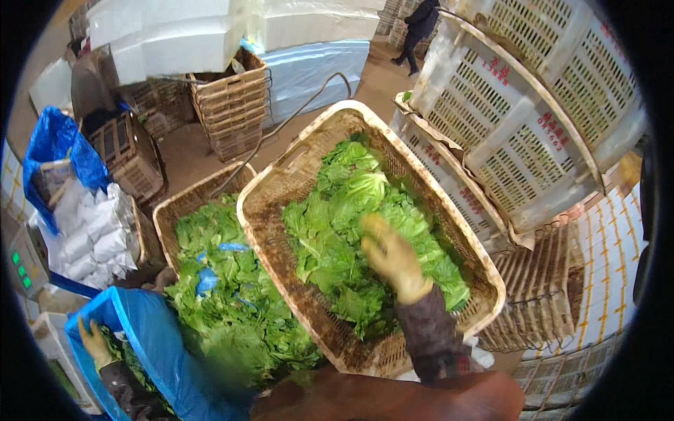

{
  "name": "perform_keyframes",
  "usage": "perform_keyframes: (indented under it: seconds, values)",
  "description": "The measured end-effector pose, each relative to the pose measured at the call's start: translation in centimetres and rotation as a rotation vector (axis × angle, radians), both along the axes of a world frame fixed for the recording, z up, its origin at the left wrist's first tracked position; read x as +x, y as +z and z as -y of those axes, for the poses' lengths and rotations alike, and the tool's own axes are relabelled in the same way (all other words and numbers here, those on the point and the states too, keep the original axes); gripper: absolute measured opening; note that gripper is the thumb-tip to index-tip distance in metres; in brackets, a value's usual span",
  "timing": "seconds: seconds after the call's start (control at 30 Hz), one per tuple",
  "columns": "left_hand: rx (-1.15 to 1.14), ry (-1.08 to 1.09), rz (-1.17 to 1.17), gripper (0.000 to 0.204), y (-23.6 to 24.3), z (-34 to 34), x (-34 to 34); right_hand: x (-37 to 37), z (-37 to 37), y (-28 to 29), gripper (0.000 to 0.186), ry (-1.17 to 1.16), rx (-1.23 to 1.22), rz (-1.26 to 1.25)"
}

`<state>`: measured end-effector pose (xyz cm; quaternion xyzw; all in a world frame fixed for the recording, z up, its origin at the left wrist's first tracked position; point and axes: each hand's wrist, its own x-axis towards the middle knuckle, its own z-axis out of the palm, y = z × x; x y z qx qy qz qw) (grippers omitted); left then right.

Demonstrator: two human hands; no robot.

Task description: The person repeatedly picks up heads of lettuce from a woven basket, trims the base with a knife, and places the trimmed heads into a blue bin. The person also removes outer leaves and places them into a separate basket. The process is repeated for multiple heads of lettuce.

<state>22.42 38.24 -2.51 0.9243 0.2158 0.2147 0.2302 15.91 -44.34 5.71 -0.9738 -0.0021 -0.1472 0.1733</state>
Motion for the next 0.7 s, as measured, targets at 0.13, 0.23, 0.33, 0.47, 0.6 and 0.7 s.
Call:
perform_keyframes:
  seconds: [0.13, 0.23, 0.33, 0.47, 0.6, 0.7]
  values:
    - [-0.340, -0.739, 0.072, 0.053, -0.7, 27.5, 7.3, 11.2, 5.0, 2.9, 0.059, -0.619, 0.520, -0.235]
    - [-0.771, -1.095, -0.430, 0.107, -4.4, 50.9, 9.5, 11.4, 2.8, -2.6, 0.042, -0.440, 0.293, -0.324]
    - [-0.508, -1.287, -0.407, 0.127, -6.4, 67.5, 11.4, 9.0, 1.1, -9.7, 0.065, -0.194, 0.336, -0.257]
    - [-0.621, -1.376, -0.597, 0.120, -3.3, 71.6, 12.4, 7.6, 2.6, -11.3, 0.044, -0.239, 0.700, 0.158]
    - [-0.958, -1.401, -0.068, 0.128, -0.2, 64.0, 9.1, 7.9, 1.0, -2.8, 0.034, 0.038, 0.838, 0.279]
    - [-1.004, -0.850, -0.522, 0.105, -1.7, 60.5, 5.4, 8.3, -3.8, 1.9, 0.039, -0.076, 1.032, -0.195]
